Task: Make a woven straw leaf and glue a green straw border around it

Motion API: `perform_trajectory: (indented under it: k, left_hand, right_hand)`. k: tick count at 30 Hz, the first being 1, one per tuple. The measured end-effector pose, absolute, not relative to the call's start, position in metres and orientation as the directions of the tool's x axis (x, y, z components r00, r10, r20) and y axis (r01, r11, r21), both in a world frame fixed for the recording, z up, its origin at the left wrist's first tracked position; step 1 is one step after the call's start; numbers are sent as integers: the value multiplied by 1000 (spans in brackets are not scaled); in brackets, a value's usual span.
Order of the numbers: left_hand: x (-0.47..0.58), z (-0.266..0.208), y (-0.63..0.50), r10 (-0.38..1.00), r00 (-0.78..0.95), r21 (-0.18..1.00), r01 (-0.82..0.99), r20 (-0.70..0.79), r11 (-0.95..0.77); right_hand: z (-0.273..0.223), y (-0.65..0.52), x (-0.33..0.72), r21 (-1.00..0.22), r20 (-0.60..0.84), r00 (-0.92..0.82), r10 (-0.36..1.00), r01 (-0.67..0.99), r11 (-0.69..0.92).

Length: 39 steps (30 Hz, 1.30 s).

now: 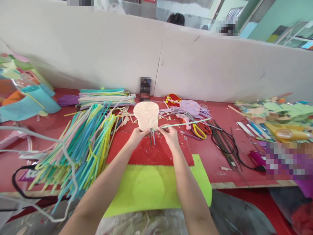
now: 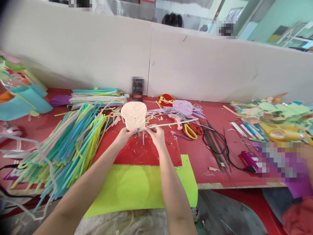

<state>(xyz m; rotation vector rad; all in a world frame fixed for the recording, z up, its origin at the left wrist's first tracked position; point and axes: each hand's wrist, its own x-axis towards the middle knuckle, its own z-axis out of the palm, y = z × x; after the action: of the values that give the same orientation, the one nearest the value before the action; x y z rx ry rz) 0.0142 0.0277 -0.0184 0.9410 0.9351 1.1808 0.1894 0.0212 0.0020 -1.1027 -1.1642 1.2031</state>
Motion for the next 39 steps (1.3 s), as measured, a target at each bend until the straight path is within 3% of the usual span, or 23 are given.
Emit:
perform_trajectory:
  k: [25, 33, 39]
  left_hand:
    - [15, -12, 26, 988, 138, 975, -202, -69, 96]
    - [14, -14, 24, 977, 200, 985, -137, -72, 101]
    - [13, -17, 24, 970, 236, 995, -61, -67, 84]
  right_hand:
    - [4, 21, 195, -996, 84, -2, 996, -12, 84]
    - [4, 21, 207, -982, 126, -44, 991, 138, 131]
    - [6, 19, 210, -895, 243, -50, 969, 375, 243]
